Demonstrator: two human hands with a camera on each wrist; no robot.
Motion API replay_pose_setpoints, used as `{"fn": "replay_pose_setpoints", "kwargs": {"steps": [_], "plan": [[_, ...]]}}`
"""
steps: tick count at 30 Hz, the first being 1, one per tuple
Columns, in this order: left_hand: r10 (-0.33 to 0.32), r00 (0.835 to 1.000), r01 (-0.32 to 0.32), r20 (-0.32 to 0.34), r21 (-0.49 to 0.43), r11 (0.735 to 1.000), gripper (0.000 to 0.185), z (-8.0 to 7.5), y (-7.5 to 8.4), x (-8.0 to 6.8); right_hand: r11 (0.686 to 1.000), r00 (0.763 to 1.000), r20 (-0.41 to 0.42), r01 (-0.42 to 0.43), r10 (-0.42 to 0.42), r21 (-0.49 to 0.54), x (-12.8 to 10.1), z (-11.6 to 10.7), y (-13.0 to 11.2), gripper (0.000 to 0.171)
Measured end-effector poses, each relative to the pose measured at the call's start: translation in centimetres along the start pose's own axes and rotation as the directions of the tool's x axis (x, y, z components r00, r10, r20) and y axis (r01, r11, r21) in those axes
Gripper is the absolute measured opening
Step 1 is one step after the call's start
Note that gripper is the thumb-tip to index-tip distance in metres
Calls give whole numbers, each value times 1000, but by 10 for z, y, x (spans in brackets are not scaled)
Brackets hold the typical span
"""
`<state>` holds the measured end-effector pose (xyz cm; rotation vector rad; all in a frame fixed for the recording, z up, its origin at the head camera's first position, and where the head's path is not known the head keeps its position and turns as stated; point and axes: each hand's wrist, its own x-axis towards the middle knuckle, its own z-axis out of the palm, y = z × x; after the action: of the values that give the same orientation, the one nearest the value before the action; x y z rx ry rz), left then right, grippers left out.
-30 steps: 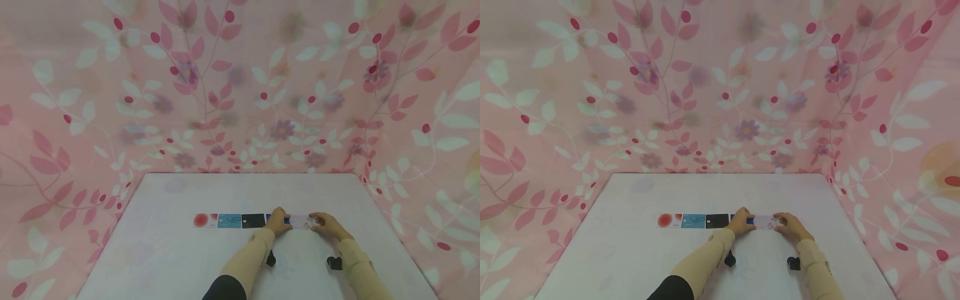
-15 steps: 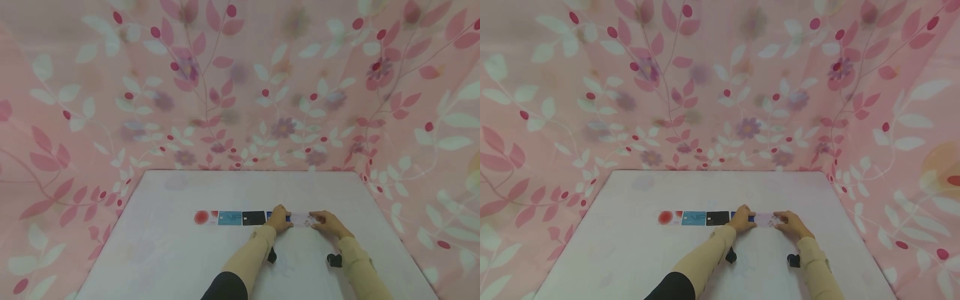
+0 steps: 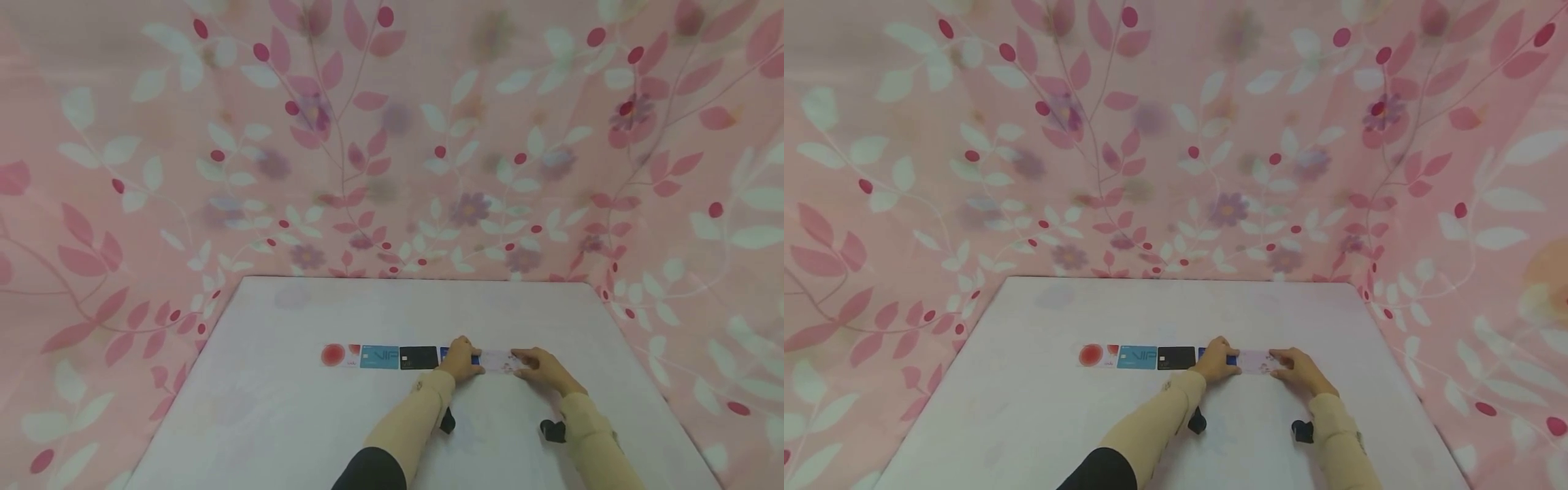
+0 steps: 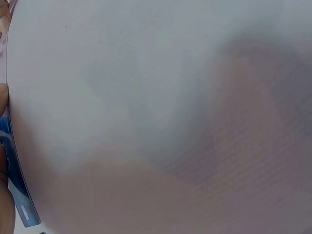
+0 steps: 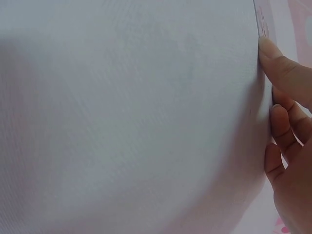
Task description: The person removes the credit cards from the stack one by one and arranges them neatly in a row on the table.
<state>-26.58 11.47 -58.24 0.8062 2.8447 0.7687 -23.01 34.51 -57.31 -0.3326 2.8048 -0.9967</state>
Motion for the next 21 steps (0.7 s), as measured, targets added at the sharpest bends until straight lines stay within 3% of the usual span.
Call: {"fn": "replay_pose_setpoints", "kwargs": {"steps": [9, 15, 21], "plan": [[20, 1000, -20, 1, 3, 1000, 49, 3, -3, 3, 1000, 999, 34, -22, 21, 15, 0, -3, 4, 53], [-1, 1000, 1, 17, 4, 1000, 50, 4, -3, 2, 999, 998, 52, -44, 43, 25, 0, -2, 1, 53], [-3, 1000, 3, 10, -1, 1000, 50, 3, -1, 3, 998, 1000, 27, 3, -4, 60, 0, -1, 2, 51]]}}
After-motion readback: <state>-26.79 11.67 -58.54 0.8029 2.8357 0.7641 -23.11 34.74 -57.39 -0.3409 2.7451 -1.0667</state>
